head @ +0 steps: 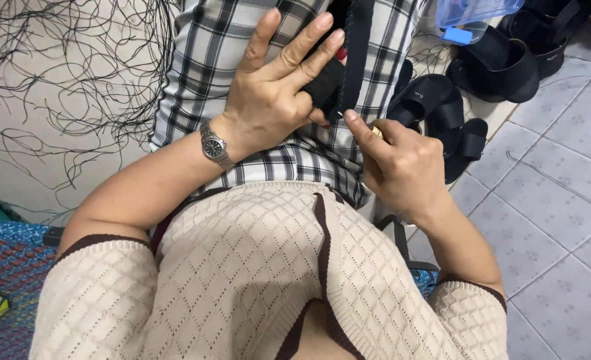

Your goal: Hand-stitching the sole of a black sandal to its upper part using a needle and thread while sitting on the floor.

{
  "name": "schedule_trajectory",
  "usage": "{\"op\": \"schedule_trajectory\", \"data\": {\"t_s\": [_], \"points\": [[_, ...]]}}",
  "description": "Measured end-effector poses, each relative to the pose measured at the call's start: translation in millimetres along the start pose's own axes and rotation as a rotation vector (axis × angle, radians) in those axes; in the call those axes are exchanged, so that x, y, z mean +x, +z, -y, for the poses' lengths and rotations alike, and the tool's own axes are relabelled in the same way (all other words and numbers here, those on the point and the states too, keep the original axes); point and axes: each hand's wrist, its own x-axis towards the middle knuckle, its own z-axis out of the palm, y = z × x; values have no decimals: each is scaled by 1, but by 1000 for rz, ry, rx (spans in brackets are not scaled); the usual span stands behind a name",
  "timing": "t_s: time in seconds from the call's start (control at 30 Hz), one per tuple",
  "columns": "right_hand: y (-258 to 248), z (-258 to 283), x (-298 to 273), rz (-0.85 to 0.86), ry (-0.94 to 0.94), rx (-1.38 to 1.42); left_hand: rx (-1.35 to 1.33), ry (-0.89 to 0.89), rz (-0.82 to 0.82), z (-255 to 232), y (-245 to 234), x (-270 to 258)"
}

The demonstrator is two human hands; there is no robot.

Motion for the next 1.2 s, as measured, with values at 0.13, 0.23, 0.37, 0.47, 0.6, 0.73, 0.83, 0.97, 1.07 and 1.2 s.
{"op": "schedule_trajectory", "data": {"t_s": [0.13, 0.23, 0.37, 0.47, 0.6, 0.73, 0.83, 0.97, 1.07, 1.2], "points": [[-2, 2, 9, -51, -44, 19, -8, 7, -8, 3, -2, 2], [-8, 12, 18, -53, -50, -93, 29, 11, -20, 3, -1, 2], [-8, 21, 24, -45, -48, -134, 111, 17, -38, 2, -1, 1], [-11, 19, 21, -130, -49, 148, 126, -11, -74, -1, 12, -15], [-21, 25, 7, -159, 64, 137, -36, -94, -270, -16, -20, -19], [-15, 29, 3, -115, 50, -122, -1253, -452, 174, -22, -59, -16], [-8, 12, 6, -157, -6, -62, -1628, -680, 275, -23, -57, -6], [4, 1, 6, -192, -61, 3, -1267, -901, 176, -31, -48, 2], [8, -3, 7, -202, -101, -19, -1193, -843, 303, -28, -44, -6], [8, -8, 2, -203, -93, -79, -1126, -753, 407, -5, -77, -2]]}}
